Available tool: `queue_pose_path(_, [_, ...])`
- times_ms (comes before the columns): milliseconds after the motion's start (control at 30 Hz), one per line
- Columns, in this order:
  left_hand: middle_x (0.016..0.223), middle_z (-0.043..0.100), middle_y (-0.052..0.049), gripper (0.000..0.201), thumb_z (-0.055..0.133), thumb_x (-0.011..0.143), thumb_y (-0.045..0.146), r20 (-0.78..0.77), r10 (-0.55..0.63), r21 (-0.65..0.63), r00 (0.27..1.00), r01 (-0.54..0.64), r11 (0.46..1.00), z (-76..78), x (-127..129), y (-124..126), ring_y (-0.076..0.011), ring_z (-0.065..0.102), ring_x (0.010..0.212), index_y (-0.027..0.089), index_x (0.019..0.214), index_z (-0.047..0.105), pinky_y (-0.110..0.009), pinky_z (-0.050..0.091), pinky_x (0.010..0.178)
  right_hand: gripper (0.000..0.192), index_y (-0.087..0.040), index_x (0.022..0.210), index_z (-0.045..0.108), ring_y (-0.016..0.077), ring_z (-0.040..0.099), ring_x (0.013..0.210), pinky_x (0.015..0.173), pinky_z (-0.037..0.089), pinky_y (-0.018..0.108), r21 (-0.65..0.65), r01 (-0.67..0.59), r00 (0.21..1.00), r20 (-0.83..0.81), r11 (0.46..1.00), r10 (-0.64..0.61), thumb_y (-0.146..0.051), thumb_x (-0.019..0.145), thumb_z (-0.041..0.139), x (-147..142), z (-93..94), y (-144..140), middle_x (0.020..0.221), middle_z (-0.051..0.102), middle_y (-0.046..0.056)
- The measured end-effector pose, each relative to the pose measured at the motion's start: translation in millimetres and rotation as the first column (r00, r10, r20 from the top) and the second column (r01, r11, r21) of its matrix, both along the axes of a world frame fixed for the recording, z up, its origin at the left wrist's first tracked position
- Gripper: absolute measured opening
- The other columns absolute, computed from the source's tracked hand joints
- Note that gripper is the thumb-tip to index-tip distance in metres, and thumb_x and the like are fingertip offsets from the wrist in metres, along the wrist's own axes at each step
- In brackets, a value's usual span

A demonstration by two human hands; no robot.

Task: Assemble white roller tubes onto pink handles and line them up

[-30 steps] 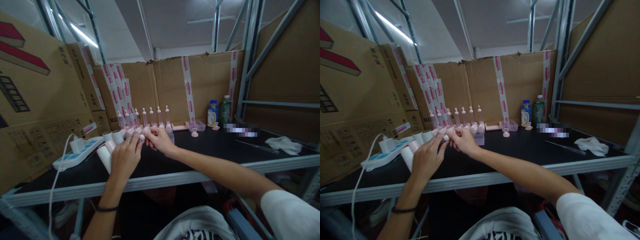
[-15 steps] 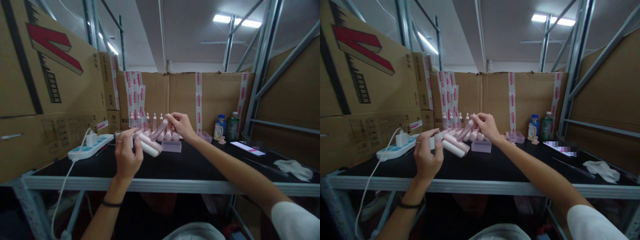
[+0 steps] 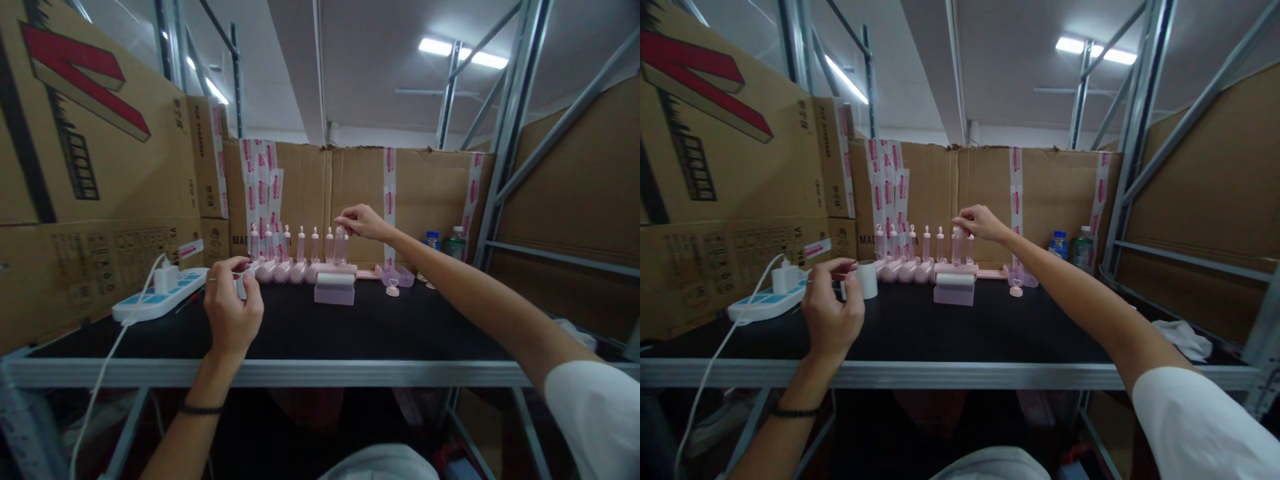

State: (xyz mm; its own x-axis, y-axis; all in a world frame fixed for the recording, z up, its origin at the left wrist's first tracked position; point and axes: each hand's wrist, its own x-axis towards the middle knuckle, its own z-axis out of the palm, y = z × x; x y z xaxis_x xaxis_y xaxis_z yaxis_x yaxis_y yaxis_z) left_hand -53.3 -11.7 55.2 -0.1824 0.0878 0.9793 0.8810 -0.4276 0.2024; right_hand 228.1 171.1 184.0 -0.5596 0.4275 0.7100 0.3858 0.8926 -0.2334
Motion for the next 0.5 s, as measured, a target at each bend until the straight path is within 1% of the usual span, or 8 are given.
queue_pose_path(133, [0.104, 0.064, -0.010, 0.018, 0.050, 0.094, 0.022, 0.006, 0.006, -0.003, 1.000, -0.006, 1.000, 0.4, 0.4, -0.4, -0.0249, 0.062, 0.097, 0.019, 0.109, 0.058, -0.040, 0.051, 0.092, 0.046, -0.015, 0.069, 0.066, 0.0097, 0.048, 0.052, 0.053, 0.034, 0.023, 0.005, 0.031, 1.000, -0.001, 1.000, -0.031, -0.052, 0.093, 0.057, -4.1, -5.6, 7.8, 0.058, 0.062, 0.001])
queue_pose_path(267, [0.103, 0.064, -0.010, 0.018, 0.050, 0.093, 0.020, 0.002, 0.008, -0.004, 1.000, -0.008, 1.000, 0.9, 0.7, -0.9, -0.0247, 0.062, 0.097, 0.019, 0.109, 0.058, -0.040, 0.051, 0.093, 0.049, -0.014, 0.068, 0.067, 0.0097, 0.048, 0.052, 0.054, 0.034, 0.024, 0.026, 0.029, 0.999, 0.018, 0.999, -0.029, -0.054, 0.094, 0.056, -4.3, -7.5, 8.5, 0.057, 0.062, 0.001])
queue_pose_path(367, [0.103, 0.064, -0.010, 0.017, 0.050, 0.093, 0.020, 0.001, 0.013, -0.006, 1.000, -0.013, 1.000, 0.9, 0.8, -1.0, -0.0248, 0.062, 0.097, 0.019, 0.109, 0.058, -0.040, 0.050, 0.093, 0.046, -0.014, 0.070, 0.068, 0.0101, 0.049, 0.053, 0.056, 0.035, 0.024, 0.042, 0.019, 0.999, 0.030, 0.999, -0.020, -0.052, 0.094, 0.056, -3.2, -4.9, 9.2, 0.059, 0.063, 0.001])
queue_pose_path(500, [0.103, 0.064, -0.010, 0.017, 0.051, 0.092, 0.020, 0.009, 0.020, -0.012, 1.000, -0.020, 1.000, 0.8, 0.6, -0.3, -0.0248, 0.062, 0.098, 0.020, 0.108, 0.058, -0.040, 0.050, 0.094, 0.041, -0.014, 0.071, 0.068, 0.0101, 0.050, 0.056, 0.058, 0.036, 0.024, 0.074, -0.002, 0.999, 0.051, 0.997, -0.002, -0.046, 0.094, 0.057, -0.5, 4.2, 13.8, 0.061, 0.063, 0.001])
